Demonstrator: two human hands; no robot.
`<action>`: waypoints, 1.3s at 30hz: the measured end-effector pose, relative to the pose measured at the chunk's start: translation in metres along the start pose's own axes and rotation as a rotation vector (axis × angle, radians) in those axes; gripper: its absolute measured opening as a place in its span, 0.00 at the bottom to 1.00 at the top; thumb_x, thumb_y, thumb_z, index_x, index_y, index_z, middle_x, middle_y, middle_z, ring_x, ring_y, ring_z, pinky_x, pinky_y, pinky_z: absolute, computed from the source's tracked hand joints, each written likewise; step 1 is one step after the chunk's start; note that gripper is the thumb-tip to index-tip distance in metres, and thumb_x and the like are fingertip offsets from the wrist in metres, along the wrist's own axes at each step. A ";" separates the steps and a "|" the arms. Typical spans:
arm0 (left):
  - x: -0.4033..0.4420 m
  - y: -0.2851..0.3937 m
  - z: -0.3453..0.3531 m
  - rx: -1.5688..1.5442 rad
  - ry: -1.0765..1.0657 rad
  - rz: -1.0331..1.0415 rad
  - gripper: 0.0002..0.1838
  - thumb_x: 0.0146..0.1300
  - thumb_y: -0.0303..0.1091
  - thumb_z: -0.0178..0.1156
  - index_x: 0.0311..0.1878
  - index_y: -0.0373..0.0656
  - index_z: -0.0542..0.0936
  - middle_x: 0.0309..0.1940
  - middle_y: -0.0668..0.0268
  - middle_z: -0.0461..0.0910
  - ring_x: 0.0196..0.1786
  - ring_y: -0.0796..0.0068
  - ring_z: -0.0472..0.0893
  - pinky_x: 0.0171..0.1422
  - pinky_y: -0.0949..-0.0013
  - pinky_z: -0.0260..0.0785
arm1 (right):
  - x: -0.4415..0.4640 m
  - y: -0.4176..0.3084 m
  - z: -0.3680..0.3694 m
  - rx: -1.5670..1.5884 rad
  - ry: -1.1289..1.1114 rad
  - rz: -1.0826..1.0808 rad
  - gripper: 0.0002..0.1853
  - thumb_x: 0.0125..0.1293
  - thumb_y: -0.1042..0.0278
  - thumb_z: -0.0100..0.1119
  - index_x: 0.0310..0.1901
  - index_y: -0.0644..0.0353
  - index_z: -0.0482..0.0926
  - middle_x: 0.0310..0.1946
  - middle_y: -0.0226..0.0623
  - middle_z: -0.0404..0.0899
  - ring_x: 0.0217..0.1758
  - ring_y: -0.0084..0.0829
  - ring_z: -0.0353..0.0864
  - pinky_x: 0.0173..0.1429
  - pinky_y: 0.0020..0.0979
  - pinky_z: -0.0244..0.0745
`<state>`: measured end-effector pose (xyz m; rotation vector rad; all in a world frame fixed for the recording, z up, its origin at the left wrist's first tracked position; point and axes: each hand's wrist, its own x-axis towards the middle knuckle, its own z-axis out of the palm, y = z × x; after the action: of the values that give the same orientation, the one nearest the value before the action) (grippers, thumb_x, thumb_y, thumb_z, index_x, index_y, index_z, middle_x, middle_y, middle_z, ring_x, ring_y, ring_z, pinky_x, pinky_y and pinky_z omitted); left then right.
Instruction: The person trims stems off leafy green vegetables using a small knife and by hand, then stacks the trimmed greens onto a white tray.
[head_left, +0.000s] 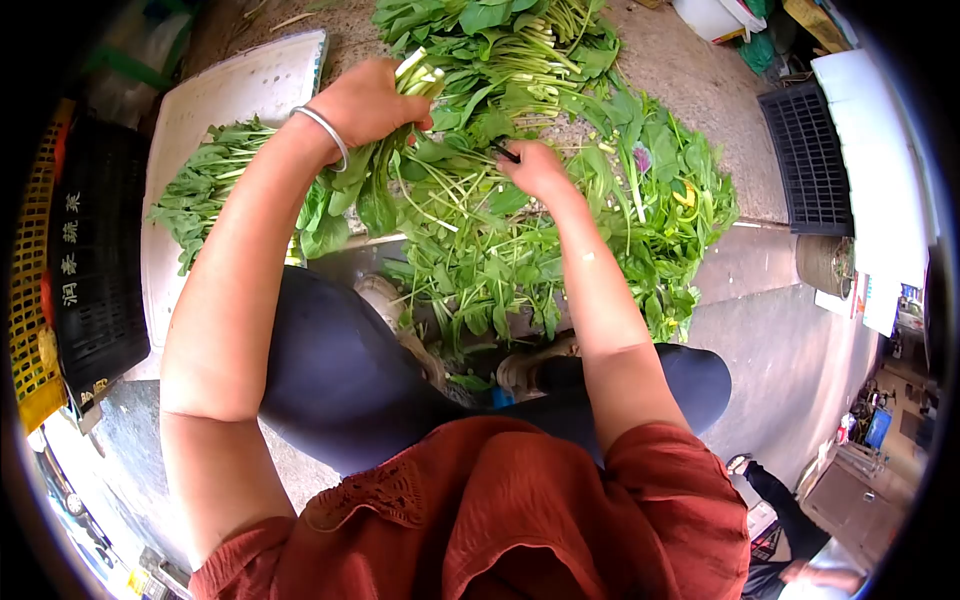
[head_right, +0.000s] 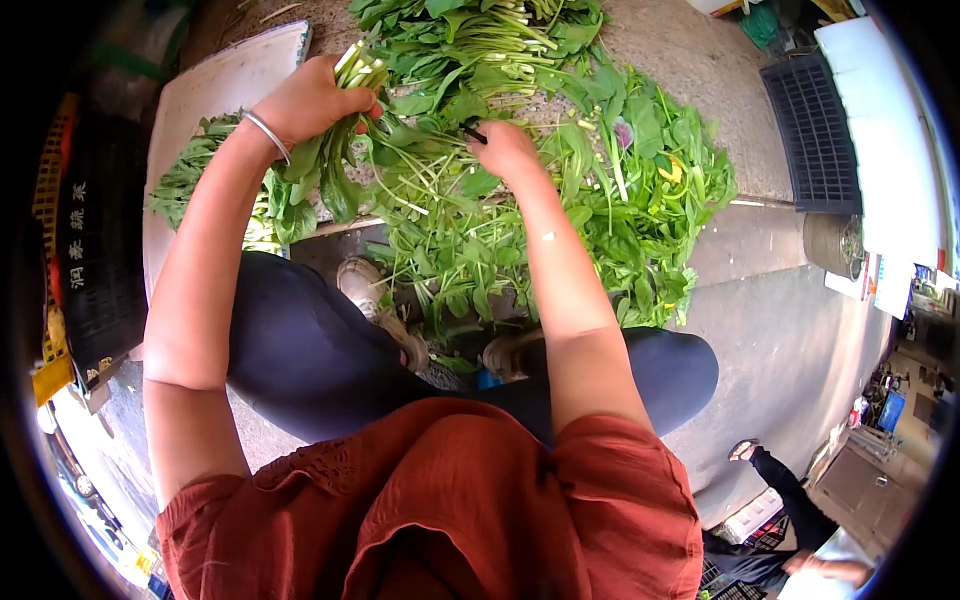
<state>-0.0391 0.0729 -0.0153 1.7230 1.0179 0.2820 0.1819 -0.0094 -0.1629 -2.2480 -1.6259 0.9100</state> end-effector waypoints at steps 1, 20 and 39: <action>0.000 -0.001 0.000 -0.002 -0.002 -0.003 0.13 0.45 0.33 0.61 0.31 0.33 0.78 0.20 0.63 0.77 0.22 0.75 0.75 0.29 0.71 0.68 | -0.004 0.003 -0.002 0.053 -0.015 -0.011 0.13 0.53 0.58 0.61 0.36 0.58 0.79 0.34 0.41 0.79 0.38 0.44 0.77 0.45 0.37 0.71; -0.007 0.029 0.038 0.288 -0.022 0.145 0.13 0.46 0.31 0.67 0.35 0.37 0.80 0.23 0.68 0.79 0.27 0.83 0.73 0.36 0.74 0.68 | -0.080 -0.034 -0.038 1.145 0.357 -0.234 0.15 0.60 0.64 0.59 0.44 0.65 0.75 0.31 0.37 0.79 0.21 0.17 0.71 0.18 0.14 0.58; -0.002 0.013 0.020 0.223 0.040 0.103 0.16 0.44 0.37 0.68 0.33 0.36 0.79 0.23 0.65 0.78 0.25 0.77 0.74 0.34 0.72 0.68 | -0.051 -0.028 -0.020 0.690 0.159 -0.132 0.27 0.61 0.51 0.54 0.57 0.59 0.69 0.36 0.38 0.79 0.36 0.29 0.77 0.40 0.26 0.72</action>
<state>-0.0217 0.0570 -0.0115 1.9818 1.0222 0.2781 0.1625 -0.0428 -0.1150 -1.6682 -1.1360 1.0253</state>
